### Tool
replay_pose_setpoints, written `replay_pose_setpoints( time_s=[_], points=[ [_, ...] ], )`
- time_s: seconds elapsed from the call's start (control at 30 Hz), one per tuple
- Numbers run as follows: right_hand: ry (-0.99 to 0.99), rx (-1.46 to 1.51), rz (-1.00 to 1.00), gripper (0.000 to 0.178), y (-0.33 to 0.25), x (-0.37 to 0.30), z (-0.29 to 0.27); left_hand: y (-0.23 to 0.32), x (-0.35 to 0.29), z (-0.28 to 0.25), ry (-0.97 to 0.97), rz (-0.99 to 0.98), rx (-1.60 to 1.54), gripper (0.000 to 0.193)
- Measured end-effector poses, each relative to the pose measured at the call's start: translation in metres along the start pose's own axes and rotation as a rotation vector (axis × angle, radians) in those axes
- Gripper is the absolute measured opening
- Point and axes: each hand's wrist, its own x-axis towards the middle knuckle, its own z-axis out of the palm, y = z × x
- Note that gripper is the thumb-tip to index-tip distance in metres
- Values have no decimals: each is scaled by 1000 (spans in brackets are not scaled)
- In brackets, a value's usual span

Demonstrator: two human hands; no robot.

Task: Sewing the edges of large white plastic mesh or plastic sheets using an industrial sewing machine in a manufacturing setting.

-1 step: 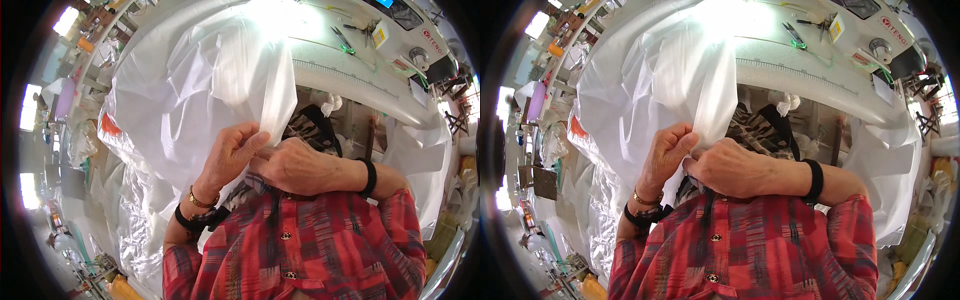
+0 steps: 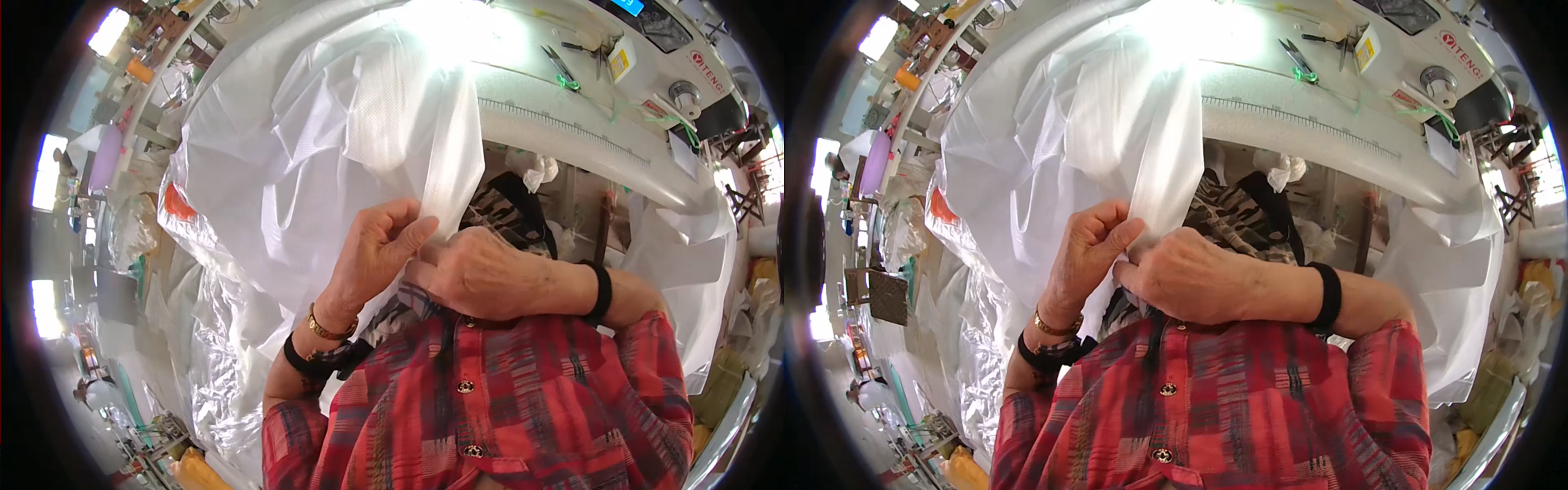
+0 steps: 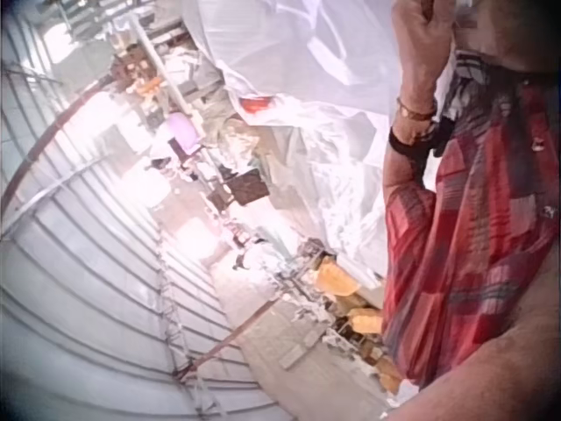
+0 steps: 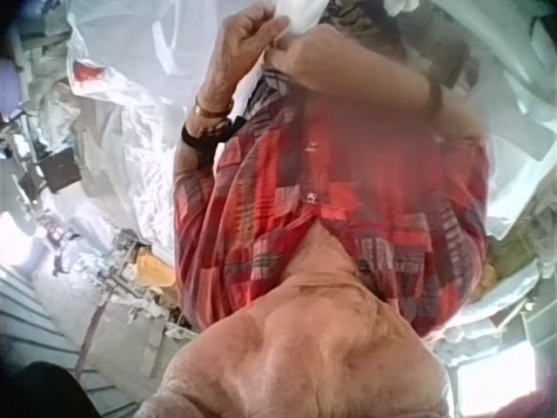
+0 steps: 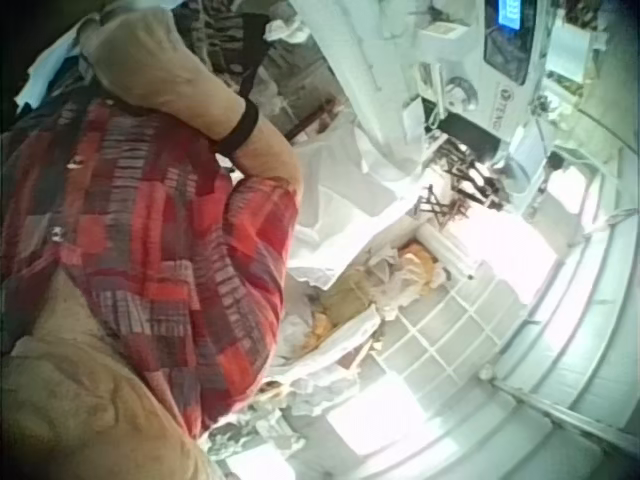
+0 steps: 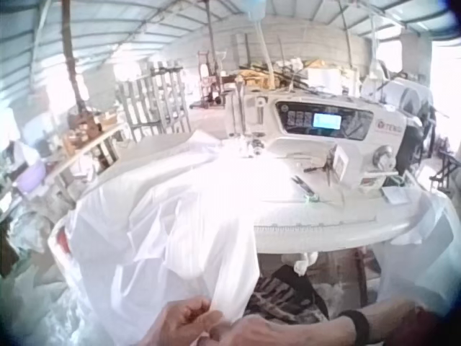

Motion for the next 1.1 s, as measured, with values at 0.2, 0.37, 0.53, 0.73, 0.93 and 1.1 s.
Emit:
replay_pose_setpoints(
  time_s=[0.2,0.37,0.53,0.73,0.93,1.1],
  points=[
    [778,229,293,36,42,-16,22,13,-15,-25,176,25,285,15],
    [631,620,692,53,91,27,52,62,-10,-39,294,350,654,10],
    [207,851,28,37,46,134,-16,138,13,-27,38,687,1047,4],
    [172,652,-97,31,66,132,62,94,7,-28,-323,668,1442,5],
    [-282,246,-6,24,95,77,73,-16,-9,-28,-27,570,1320,15],
    [13,7,17,14,91,38,-14,-44,-18,-16,299,370,1031,6]
  ],
)
